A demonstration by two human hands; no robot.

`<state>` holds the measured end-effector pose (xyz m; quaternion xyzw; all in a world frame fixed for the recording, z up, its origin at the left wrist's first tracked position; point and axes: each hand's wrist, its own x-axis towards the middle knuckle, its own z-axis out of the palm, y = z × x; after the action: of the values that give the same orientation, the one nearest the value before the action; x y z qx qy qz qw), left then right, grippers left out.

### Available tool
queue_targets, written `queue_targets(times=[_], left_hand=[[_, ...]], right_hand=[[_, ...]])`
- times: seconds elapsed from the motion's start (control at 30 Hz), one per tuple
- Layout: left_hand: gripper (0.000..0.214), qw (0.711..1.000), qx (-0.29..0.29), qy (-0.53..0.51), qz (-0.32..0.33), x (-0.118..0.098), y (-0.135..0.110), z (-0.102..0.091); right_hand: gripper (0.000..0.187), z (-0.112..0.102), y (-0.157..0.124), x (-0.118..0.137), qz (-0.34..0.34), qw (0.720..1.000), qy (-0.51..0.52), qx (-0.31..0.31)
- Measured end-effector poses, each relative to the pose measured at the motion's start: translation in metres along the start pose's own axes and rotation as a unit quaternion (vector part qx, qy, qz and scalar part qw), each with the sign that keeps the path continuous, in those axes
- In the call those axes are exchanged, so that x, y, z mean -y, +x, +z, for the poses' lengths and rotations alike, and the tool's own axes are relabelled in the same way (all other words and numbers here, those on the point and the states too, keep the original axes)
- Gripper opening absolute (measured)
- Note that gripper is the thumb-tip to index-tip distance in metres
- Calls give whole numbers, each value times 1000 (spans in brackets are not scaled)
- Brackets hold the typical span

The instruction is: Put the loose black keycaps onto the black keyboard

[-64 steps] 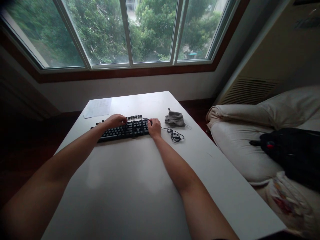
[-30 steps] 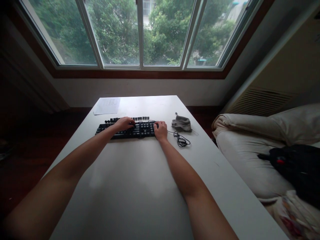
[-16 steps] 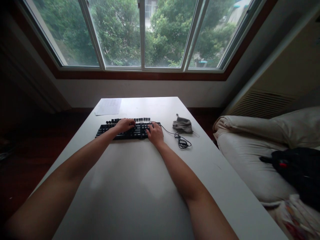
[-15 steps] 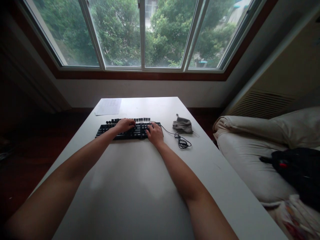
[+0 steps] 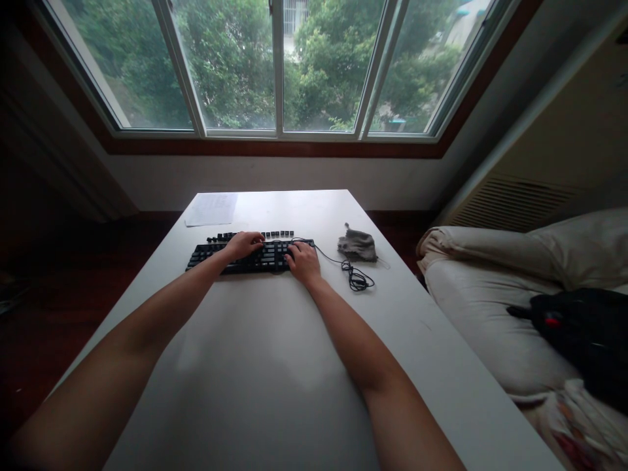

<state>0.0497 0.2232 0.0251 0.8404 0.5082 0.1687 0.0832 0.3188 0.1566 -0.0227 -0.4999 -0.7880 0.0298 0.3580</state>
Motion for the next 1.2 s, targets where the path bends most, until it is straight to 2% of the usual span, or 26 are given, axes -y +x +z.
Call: queue_targets(times=[0.23,0.57,0.87,1.03,1.2], left_hand=[[22,1000,11,15,6,-2,-2,-1],[20,998,-20,48,30,-8,-2,8],[21,998,-5,44,-33,-16,-3,2],[24,995,-43,83,-43,-28,-15,9],[37,985,-122,116,-36,-37,-37,17]], right_hand=[[30,-1,2,-2,-2,999,-34,9],[32,-1,2,-1,-1,998,-55,14],[31,-1,1,0,-1,999,-51,11],[31,-1,0,1,5,999,-52,12],[31,0,0,0,0,999,-49,9]])
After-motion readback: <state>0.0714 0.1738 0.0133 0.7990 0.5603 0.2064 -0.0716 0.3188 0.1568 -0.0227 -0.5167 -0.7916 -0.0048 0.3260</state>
